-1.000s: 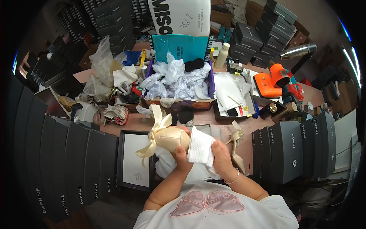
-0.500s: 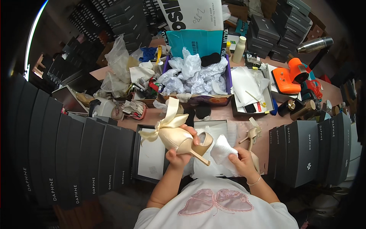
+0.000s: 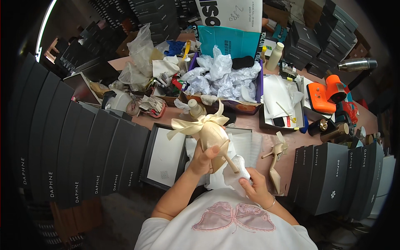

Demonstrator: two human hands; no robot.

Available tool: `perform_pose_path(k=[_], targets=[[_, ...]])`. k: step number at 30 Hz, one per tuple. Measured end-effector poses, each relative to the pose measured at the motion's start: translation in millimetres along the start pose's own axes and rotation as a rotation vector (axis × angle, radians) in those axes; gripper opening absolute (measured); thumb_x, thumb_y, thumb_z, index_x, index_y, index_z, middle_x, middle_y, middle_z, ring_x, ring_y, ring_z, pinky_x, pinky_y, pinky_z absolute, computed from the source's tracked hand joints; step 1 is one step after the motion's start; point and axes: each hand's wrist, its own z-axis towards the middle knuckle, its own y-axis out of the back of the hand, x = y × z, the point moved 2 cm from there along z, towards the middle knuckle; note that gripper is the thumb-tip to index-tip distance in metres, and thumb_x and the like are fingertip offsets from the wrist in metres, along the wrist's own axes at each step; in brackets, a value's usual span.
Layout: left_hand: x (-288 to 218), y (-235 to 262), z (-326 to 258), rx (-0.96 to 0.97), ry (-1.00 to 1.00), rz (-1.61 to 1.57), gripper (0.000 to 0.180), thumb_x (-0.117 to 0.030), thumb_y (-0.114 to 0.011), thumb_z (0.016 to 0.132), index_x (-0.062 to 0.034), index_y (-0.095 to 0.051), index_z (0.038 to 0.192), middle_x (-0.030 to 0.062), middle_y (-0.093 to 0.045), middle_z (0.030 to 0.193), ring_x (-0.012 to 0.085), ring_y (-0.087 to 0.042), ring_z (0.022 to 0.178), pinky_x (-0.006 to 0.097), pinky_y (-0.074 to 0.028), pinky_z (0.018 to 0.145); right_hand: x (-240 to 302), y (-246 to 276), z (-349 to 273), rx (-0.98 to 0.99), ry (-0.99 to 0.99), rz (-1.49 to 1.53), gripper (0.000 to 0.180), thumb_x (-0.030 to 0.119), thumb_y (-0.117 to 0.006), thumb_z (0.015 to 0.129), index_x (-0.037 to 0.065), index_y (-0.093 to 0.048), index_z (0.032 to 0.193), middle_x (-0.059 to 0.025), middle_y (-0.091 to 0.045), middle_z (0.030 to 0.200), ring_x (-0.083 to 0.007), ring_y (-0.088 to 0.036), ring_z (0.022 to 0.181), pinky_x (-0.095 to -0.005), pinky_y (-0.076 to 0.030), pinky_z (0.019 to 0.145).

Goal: The person is packing high-heeled shoes into boxes using tissue paper at a manufacturing workbench.

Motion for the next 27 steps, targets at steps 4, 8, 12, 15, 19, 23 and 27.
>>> perform_pose_path(k=[4, 8, 12, 15, 19, 23, 27], targets=[[4.5, -1.4, -0.7, -0.077, 0.148, 0.051, 0.056, -0.047, -0.067, 0.082, -0.0047, -0.049, 0.115, 0.0035, -0.056, 0.094, 0.0093, -0.053, 0.08, 0.024, -0.044, 0.068, -15.1, -4.4, -0.2, -0.049, -0.073, 0.119, 0.03, 0.018, -0.063, 0.09, -0.001, -0.057, 0.111, -0.0073, -0.06, 0.085, -0.0126, -0.053, 0.069, -0.0265, -0.044, 0.063], [12.3, -3.9, -4.2, -0.131, 0.143, 0.042, 0.051, -0.045, -0.068, 0.083, -0.0061, -0.049, 0.11, 0.0021, -0.053, 0.092, 0.0078, -0.05, 0.079, 0.023, -0.042, 0.066, -21.4, -8.1, -2.1, -0.003, -0.219, 0.267, 0.029, 0.02, -0.06, 0.093, -0.001, -0.057, 0.112, -0.0034, -0.058, 0.084, -0.0079, -0.051, 0.073, -0.0238, -0.043, 0.065], [18.4, -4.7, -8.7, -0.161, 0.087, 0.087, 0.048, -0.043, -0.067, 0.085, -0.0061, -0.049, 0.111, 0.0015, -0.053, 0.092, 0.0076, -0.05, 0.078, 0.022, -0.042, 0.065, -19.5, -11.8, -2.0, -0.05, -0.243, 0.333, 0.028, 0.021, -0.057, 0.095, -0.001, -0.056, 0.112, -0.0025, -0.058, 0.084, -0.0076, -0.05, 0.074, -0.0231, -0.043, 0.066], [20.9, -10.1, -14.5, -0.203, 0.016, 0.104, 0.049, -0.042, -0.066, 0.086, -0.0059, -0.048, 0.112, 0.0016, -0.053, 0.094, 0.0081, -0.05, 0.08, 0.023, -0.042, 0.068, -16.3, -14.6, 3.0, -0.136, -0.153, 0.25, 0.028, 0.022, -0.055, 0.096, -0.001, -0.056, 0.111, -0.0026, -0.058, 0.084, -0.0091, -0.05, 0.074, -0.0247, -0.044, 0.066], [40.6, -16.9, -35.8, -0.294, -0.027, 0.087, 0.066, -0.05, -0.06, 0.087, -0.0044, -0.041, 0.13, 0.0086, -0.053, 0.118, 0.0151, -0.052, 0.105, 0.032, -0.042, 0.09, -25.1, -10.0, 9.7, -0.214, -0.088, 0.169, 0.026, 0.022, -0.053, 0.096, -0.001, -0.056, 0.108, -0.0048, -0.058, 0.084, -0.0122, -0.052, 0.073, -0.0278, -0.044, 0.066], [18.8, 3.2, -47.4, -0.208, -0.315, -0.067, 0.085, -0.06, -0.056, 0.086, -0.0026, -0.029, 0.142, 0.0147, -0.046, 0.133, 0.0238, -0.04, 0.128, 0.038, -0.03, 0.107, -15.5, 30.8, 19.9, -0.201, 0.131, -0.001, 0.017, 0.012, -0.054, 0.092, -0.001, -0.056, 0.103, -0.011, -0.057, 0.081, -0.0225, -0.054, 0.068, -0.0305, -0.044, 0.062], [-43.0, 32.2, -34.6, 0.145, -0.112, 0.563, 0.087, -0.064, -0.057, 0.081, -0.0024, -0.039, 0.139, 0.0146, -0.046, 0.138, 0.0279, -0.036, 0.134, 0.04, -0.027, 0.11, -1.8, 52.9, 16.7, 0.076, 0.203, -0.152, 0.015, 0.006, -0.059, 0.085, 0.0, -0.058, 0.098, -0.0121, -0.055, 0.08, -0.0287, -0.057, 0.069, -0.0342, -0.045, 0.06]])
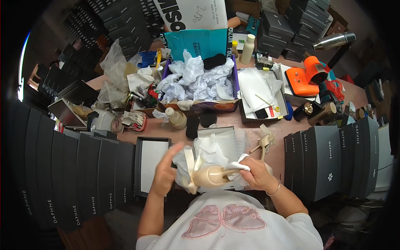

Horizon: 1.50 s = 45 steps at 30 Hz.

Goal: The person is packing high-heeled shoes into boxes using tissue paper at a manufacturing workbench.

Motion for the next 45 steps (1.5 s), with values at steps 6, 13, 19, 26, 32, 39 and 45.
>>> perform_pose_path(k=[6, 13, 19, 26, 32, 39, 45], targets=[[21.8, -67.8, 8.7, 1.032, 0.357, 0.047, 0.057, -0.028, -0.07, 0.081, -0.0006, -0.051, 0.127, 0.0146, -0.053, 0.127, 0.0253, -0.051, 0.119, 0.034, -0.038, 0.1, 27.1, -14.2, -12.7, 0.18, -0.096, 0.131, 0.014, 0.011, -0.057, 0.091, 0.0, -0.059, 0.099, -0.0125, -0.059, 0.084, -0.0291, -0.059, 0.072, -0.0345, -0.047, 0.065], [17.6, -89.3, -29.6, 0.898, 0.42, -0.017, 0.046, -0.023, -0.067, 0.083, 0.0001, -0.055, 0.121, 0.0141, -0.048, 0.129, 0.0249, -0.047, 0.121, 0.034, -0.036, 0.101, 11.8, 9.0, -60.8, -0.191, -0.584, 0.445, 0.025, 0.017, -0.051, 0.097, -0.002, -0.057, 0.111, -0.0036, -0.063, 0.087, -0.0078, -0.056, 0.077, -0.0239, -0.047, 0.069], [-7.7, -94.1, -32.2, 0.792, 0.2, 0.396, 0.048, -0.023, -0.063, 0.079, 0.0035, -0.053, 0.118, 0.0195, -0.044, 0.131, 0.0351, -0.043, 0.12, 0.041, -0.038, 0.1, 11.0, 10.3, -74.6, -0.129, -0.634, 0.45, 0.026, 0.017, -0.063, 0.091, 0.001, -0.051, 0.107, -0.0034, -0.059, 0.092, -0.0051, -0.054, 0.076, -0.0202, -0.045, 0.065], [-10.0, -98.9, -37.5, 0.783, 0.202, 0.442, 0.05, -0.023, -0.062, 0.08, 0.0042, -0.051, 0.12, 0.0204, -0.044, 0.131, 0.0367, -0.042, 0.12, 0.042, -0.039, 0.099, 20.6, -5.8, -75.0, 0.021, -0.516, 0.633, 0.042, 0.019, -0.058, 0.093, -0.003, -0.05, 0.127, -0.008, -0.061, 0.104, -0.0109, -0.057, 0.09, -0.0239, -0.046, 0.08], [-2.9, -99.2, -33.4, 0.856, 0.226, 0.383, 0.045, -0.022, -0.061, 0.078, 0.001, -0.053, 0.116, 0.0199, -0.049, 0.123, 0.0368, -0.045, 0.115, 0.043, -0.04, 0.098, 24.0, 1.2, -59.8, 0.244, -0.276, 0.287, 0.039, 0.018, -0.06, 0.09, 0.001, -0.056, 0.125, -0.0107, -0.063, 0.098, -0.0196, -0.06, 0.083, -0.028, -0.048, 0.072], [5.1, -98.2, -21.4, 0.991, 0.269, 0.179, 0.028, -0.028, -0.059, 0.088, -0.003, -0.059, 0.101, 0.0145, -0.055, 0.105, 0.03, -0.052, 0.101, 0.037, -0.042, 0.089, 29.3, -1.7, -36.4, 0.336, 0.093, -0.084, 0.026, 0.028, -0.059, 0.089, 0.005, -0.056, 0.101, -0.0094, -0.054, 0.086, -0.0261, -0.057, 0.077, -0.0351, -0.048, 0.063], [8.6, -108.8, -23.5, 0.865, 0.275, 0.026, 0.026, -0.023, -0.05, 0.096, 0.0012, -0.06, 0.089, 0.0123, -0.055, 0.095, 0.0273, -0.053, 0.091, 0.035, -0.041, 0.085, 18.5, -7.0, -45.6, 0.373, 0.167, -0.086, 0.023, 0.025, -0.062, 0.087, 0.004, -0.054, 0.085, -0.0086, -0.049, 0.073, -0.0268, -0.053, 0.063, -0.0356, -0.045, 0.056]])
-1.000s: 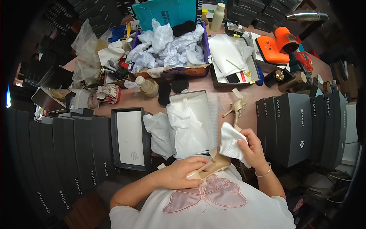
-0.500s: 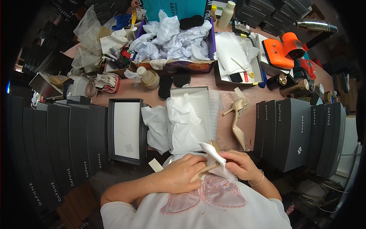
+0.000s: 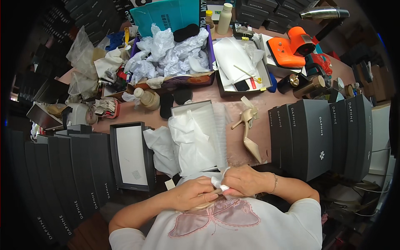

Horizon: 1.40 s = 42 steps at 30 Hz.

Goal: The person is packing high-heeled shoes into boxes using tissue paper at a manufacturing workbench.

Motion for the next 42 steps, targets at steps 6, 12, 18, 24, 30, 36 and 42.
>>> perform_pose_path(k=[6, 12, 18, 24, 30, 36, 42], targets=[[7.4, -4.7, 0.3, -0.073, 0.028, 0.034, 0.03, -0.025, -0.051, 0.095, 0.0016, -0.061, 0.085, 0.0123, -0.056, 0.083, 0.0282, -0.051, 0.088, 0.036, -0.04, 0.084, -3.5, -10.6, -7.4, -0.096, -0.161, 0.18, 0.021, 0.022, -0.061, 0.087, 0.003, -0.055, 0.082, -0.0113, -0.051, 0.069, -0.0292, -0.054, 0.062, -0.0374, -0.044, 0.056], [11.4, -6.1, 0.6, -0.109, 0.018, 0.055, 0.029, -0.025, -0.052, 0.095, 0.0006, -0.063, 0.086, 0.0117, -0.057, 0.084, 0.0276, -0.051, 0.089, 0.036, -0.039, 0.086, 4.2, -14.5, -5.2, -0.215, -0.364, 0.33, 0.016, 0.014, -0.061, 0.086, 0.002, -0.055, 0.078, -0.0115, -0.053, 0.068, -0.0285, -0.051, 0.059, -0.0356, -0.042, 0.055], [8.6, -11.8, -3.0, -0.184, 0.008, 0.058, 0.03, -0.024, -0.051, 0.095, 0.0009, -0.061, 0.082, 0.0117, -0.057, 0.082, 0.0282, -0.049, 0.086, 0.036, -0.038, 0.086, 17.3, -19.3, -8.0, -0.233, -0.591, 0.415, 0.02, 0.014, -0.063, 0.085, -0.001, -0.054, 0.075, -0.0129, -0.049, 0.064, -0.0255, -0.049, 0.058, -0.0339, -0.04, 0.055], [14.0, -8.3, -4.3, -0.137, 0.06, 0.047, 0.027, -0.025, -0.053, 0.094, 0.0001, -0.065, 0.092, 0.0114, -0.062, 0.097, 0.0288, -0.053, 0.099, 0.037, -0.04, 0.09, 16.5, -24.1, 0.9, -0.253, -0.776, 0.512, 0.023, 0.016, -0.06, 0.088, -0.002, -0.053, 0.074, -0.0147, -0.05, 0.07, -0.0198, -0.047, 0.062, -0.0304, -0.039, 0.057], [3.1, -8.7, -14.9, -0.267, 0.035, 0.13, 0.029, -0.025, -0.057, 0.092, 0.0024, -0.065, 0.091, 0.012, -0.062, 0.104, 0.0285, -0.05, 0.1, 0.036, -0.04, 0.09, 13.5, -1.4, -10.7, -0.051, -0.761, 0.762, 0.022, 0.023, -0.052, 0.096, 0.002, -0.059, 0.097, 0.0034, -0.053, 0.071, -0.0041, -0.047, 0.063, -0.0225, -0.04, 0.058], [-11.0, -10.6, -17.8, -0.336, 0.055, 0.268, 0.028, -0.024, -0.059, 0.09, 0.0035, -0.064, 0.088, 0.0126, -0.062, 0.107, 0.031, -0.049, 0.102, 0.037, -0.044, 0.087, -9.6, 18.6, -46.6, -0.406, -0.759, 0.833, 0.024, 0.023, -0.058, 0.094, -0.001, -0.061, 0.1, 0.0013, -0.058, 0.08, -0.0041, -0.052, 0.072, -0.0203, -0.044, 0.063], [-19.0, -14.0, -10.6, -0.306, -0.002, 0.405, 0.024, -0.021, -0.061, 0.087, 0.0029, -0.064, 0.089, 0.0121, -0.061, 0.104, 0.0323, -0.049, 0.099, 0.038, -0.045, 0.084, 5.2, 9.5, -24.6, -0.253, -0.304, 0.449, 0.034, 0.024, -0.069, 0.085, -0.001, -0.063, 0.108, -0.0093, -0.062, 0.098, -0.0172, -0.057, 0.077, -0.0277, -0.047, 0.068]])
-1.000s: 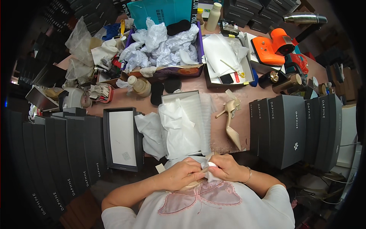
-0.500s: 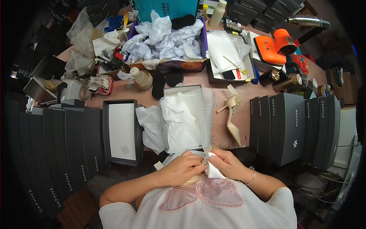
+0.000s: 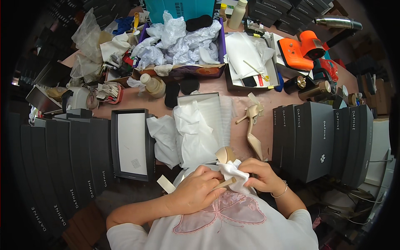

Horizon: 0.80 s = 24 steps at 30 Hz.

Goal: The person is packing high-heeled shoes into boxes using tissue paper at a manufacturing workbench.

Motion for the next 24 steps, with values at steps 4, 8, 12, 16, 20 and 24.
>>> perform_pose_path(k=[4, 8, 12, 16, 20, 24], targets=[[7.3, -5.6, 0.7, 0.06, -0.005, 0.022, 0.027, -0.024, -0.06, 0.089, 0.0013, -0.065, 0.096, 0.0118, -0.061, 0.104, 0.033, -0.049, 0.099, 0.039, -0.045, 0.085, 3.3, -7.7, 9.6, 0.078, 0.169, -0.242, 0.037, 0.021, -0.072, 0.081, 0.001, -0.063, 0.11, -0.0116, -0.062, 0.099, -0.0241, -0.061, 0.083, -0.0331, -0.05, 0.072], [3.9, 2.3, 4.7, 0.151, 0.038, -0.097, 0.031, -0.028, -0.057, 0.091, -0.0029, -0.065, 0.107, 0.0121, -0.061, 0.105, 0.0332, -0.049, 0.1, 0.039, -0.043, 0.089, -2.6, -9.3, 14.6, 0.191, 0.222, -0.396, 0.035, 0.031, -0.061, 0.087, 0.003, -0.058, 0.107, -0.0095, -0.058, 0.094, -0.0268, -0.059, 0.081, -0.0354, -0.049, 0.069], [22.6, -3.7, 9.3, 0.221, -0.038, -0.295, 0.03, -0.026, -0.054, 0.093, -0.0049, -0.065, 0.112, 0.0108, -0.061, 0.108, 0.0306, -0.049, 0.103, 0.039, -0.039, 0.095, -0.3, -10.6, 23.1, 0.237, 0.409, -0.472, 0.037, 0.038, -0.055, 0.089, 0.004, -0.056, 0.102, -0.0085, -0.056, 0.093, -0.0261, -0.056, 0.079, -0.0376, -0.046, 0.07], [32.7, -5.6, 12.6, 0.318, -0.063, -0.404, 0.025, -0.024, -0.051, 0.095, -0.0036, -0.064, 0.102, 0.0085, -0.061, 0.099, 0.0278, -0.05, 0.105, 0.036, -0.038, 0.096, 2.4, -5.1, 31.8, 0.319, 0.518, -0.526, 0.033, 0.037, -0.058, 0.087, 0.005, -0.056, 0.096, -0.0081, -0.055, 0.089, -0.0249, -0.055, 0.077, -0.0373, -0.046, 0.067], [34.0, -0.8, 17.5, 0.418, -0.028, -0.432, 0.026, -0.024, -0.049, 0.096, -0.0025, -0.063, 0.094, 0.0063, -0.06, 0.094, 0.0263, -0.049, 0.101, 0.036, -0.038, 0.093, -6.7, -6.9, 28.7, 0.32, 0.485, -0.511, 0.026, 0.031, -0.063, 0.085, 0.006, -0.056, 0.087, -0.0066, -0.052, 0.079, -0.0226, -0.055, 0.069, -0.0343, -0.046, 0.056], [29.6, -2.7, 16.7, 0.374, -0.029, -0.433, 0.028, -0.023, -0.047, 0.097, -0.0031, -0.063, 0.087, 0.0058, -0.058, 0.09, 0.0249, -0.049, 0.099, 0.035, -0.038, 0.092, -7.6, -11.3, 21.1, 0.273, 0.373, -0.468, 0.023, 0.026, -0.066, 0.082, 0.006, -0.055, 0.082, -0.0067, -0.05, 0.072, -0.0225, -0.054, 0.06, -0.034, -0.044, 0.05]])
